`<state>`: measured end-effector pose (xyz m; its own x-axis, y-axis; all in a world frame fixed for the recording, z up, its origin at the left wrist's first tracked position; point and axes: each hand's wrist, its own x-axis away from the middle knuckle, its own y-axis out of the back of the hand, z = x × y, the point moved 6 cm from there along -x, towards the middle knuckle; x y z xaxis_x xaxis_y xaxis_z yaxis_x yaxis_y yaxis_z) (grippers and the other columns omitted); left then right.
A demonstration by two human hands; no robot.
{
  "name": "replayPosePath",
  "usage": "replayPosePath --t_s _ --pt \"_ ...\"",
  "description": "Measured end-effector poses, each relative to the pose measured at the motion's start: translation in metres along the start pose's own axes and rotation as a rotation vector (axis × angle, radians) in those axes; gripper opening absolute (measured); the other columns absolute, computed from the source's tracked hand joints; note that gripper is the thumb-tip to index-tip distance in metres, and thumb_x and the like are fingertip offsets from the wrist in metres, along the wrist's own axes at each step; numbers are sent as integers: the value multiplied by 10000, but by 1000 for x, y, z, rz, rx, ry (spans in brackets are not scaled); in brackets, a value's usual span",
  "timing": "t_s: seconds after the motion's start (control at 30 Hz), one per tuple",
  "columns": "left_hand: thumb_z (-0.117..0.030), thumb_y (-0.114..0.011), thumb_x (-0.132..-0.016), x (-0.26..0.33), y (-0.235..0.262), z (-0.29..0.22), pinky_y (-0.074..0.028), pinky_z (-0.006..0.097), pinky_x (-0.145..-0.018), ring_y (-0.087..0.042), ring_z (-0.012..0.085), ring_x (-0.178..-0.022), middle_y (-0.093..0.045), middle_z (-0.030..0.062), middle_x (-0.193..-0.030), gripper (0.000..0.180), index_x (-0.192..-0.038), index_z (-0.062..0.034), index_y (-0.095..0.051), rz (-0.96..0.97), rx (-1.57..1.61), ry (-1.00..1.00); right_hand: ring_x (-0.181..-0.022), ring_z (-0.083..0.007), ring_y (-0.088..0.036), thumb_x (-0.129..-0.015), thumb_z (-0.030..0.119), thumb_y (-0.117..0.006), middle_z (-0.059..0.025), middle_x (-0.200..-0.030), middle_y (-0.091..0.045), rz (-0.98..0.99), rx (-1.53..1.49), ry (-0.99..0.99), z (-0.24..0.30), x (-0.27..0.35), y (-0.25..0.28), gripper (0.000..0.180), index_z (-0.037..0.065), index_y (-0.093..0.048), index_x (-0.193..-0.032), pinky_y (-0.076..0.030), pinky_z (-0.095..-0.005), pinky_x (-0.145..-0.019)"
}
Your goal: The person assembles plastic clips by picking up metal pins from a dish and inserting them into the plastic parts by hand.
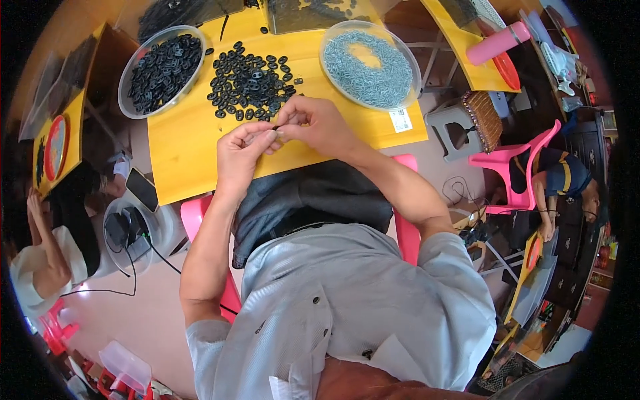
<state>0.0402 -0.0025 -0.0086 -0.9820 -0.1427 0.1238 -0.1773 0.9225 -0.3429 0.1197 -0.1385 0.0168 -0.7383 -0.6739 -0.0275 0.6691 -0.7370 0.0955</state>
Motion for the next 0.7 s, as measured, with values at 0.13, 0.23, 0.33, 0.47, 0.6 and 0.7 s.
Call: replayPosePath --t_s 0.13,0.23,0.33,0.47,0.6,0.7 --pt "-42 -645 -920 0 -3 1 -521 254 -718 -661 135 -777 -714 112 -894 152 -1046 39 -664 27 80 47 -733 -74 -638 -850 9 -690 -26 -806 -674 42 66 -19 3 2 2 94 -8 -638 -926 -502 -214 -669" --pt "-47 -636 -927 -1 -1 5 -524 261 -725 -666 146 -784 -716 124 -913 149 -1046 37 -664 23 116 62 -743 -78 -641 -858 11 -683 -24 -822 -680 44 12 8 6 2 4 102 -6 -650 -952 -509 -221 -674" --pt "-50 -621 -937 -2 3 6 -529 267 -729 -675 163 -798 -715 140 -932 140 -1044 32 -656 -14 67 -3 -744 -118 -665 -857 37 -681 -49 -818 -694 75 188 72 29 0 16 108 3 -677 -959 -513 -246 -672" --pt "-58 -600 -953 -1 -1 0 -531 268 -728 -683 177 -821 -711 145 -935 137 -1056 24 -637 -36 119 4 -766 -268 -676 -838 104 -674 -134 -853 -685 -276 964 281 62 -15 106 134 54 -707 -958 -514 -326 -695" --pt "-59 -594 -954 -1 -1 3 -525 246 -696 -680 159 -798 -712 135 -924 161 -1086 22 -637 -31 66 43 -802 -334 -664 -828 85 -650 -157 -842 -683 -245 1230 93 47 -34 191 128 52 -702 -941 -512 -393 -717" --pt "-52 -604 -946 -2 -1 6 -519 249 -706 -670 152 -780 -710 127 -921 163 -1089 20 -636 -27 27 32 -811 -350 -658 -809 65 -636 -161 -843 -682 -127 1366 42 25 -36 214 124 43 -693 -916 -508 -419 -718"
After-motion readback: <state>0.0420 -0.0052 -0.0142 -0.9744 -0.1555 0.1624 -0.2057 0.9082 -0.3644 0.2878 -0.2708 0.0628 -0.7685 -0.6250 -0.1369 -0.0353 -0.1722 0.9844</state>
